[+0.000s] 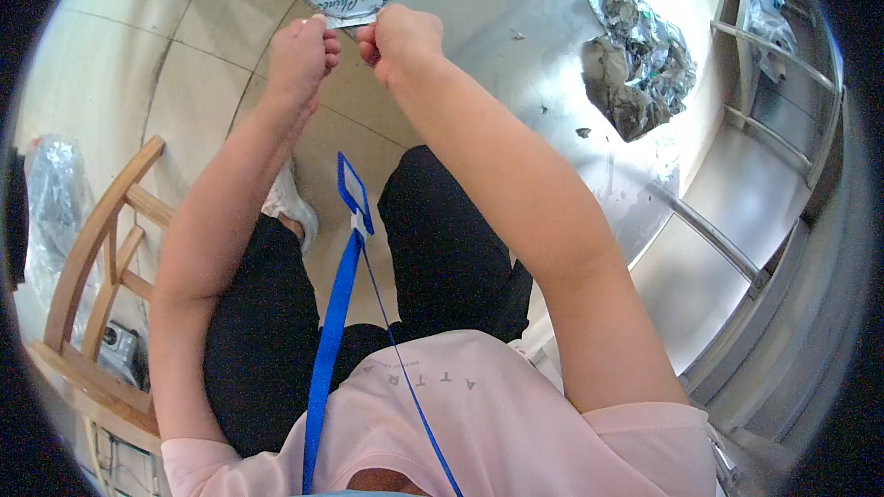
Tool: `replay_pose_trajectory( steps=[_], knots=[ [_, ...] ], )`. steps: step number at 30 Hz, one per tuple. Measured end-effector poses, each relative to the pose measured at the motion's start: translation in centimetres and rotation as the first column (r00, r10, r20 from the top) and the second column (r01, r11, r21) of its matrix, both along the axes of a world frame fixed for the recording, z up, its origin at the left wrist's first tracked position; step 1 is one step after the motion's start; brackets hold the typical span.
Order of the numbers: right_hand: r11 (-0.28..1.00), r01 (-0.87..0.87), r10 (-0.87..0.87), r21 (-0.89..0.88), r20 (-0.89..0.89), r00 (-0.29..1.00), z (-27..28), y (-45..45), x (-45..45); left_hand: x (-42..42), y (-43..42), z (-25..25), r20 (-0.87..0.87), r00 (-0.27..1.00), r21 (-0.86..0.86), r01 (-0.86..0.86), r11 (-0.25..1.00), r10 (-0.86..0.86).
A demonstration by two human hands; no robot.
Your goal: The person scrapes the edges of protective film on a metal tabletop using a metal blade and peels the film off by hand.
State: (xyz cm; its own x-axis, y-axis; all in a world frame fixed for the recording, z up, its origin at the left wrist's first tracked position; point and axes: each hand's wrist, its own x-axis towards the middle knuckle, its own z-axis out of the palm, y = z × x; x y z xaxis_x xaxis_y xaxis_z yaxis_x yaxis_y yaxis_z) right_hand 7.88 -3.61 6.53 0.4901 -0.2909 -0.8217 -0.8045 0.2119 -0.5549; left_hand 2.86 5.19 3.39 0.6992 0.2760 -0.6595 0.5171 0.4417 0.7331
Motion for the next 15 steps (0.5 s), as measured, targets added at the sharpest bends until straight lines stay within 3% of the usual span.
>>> replay_pose_trajectory(
  steps=[15],
  knots=[
    [1.000, -0.002, 0.003, 0.011, -0.038, 0.999, 0.12, 0.05, 0.13, 0.70, 0.60, 0.13, -0.046, 0.997, -0.006, 0.064, 0.998, -0.064]
  ],
)
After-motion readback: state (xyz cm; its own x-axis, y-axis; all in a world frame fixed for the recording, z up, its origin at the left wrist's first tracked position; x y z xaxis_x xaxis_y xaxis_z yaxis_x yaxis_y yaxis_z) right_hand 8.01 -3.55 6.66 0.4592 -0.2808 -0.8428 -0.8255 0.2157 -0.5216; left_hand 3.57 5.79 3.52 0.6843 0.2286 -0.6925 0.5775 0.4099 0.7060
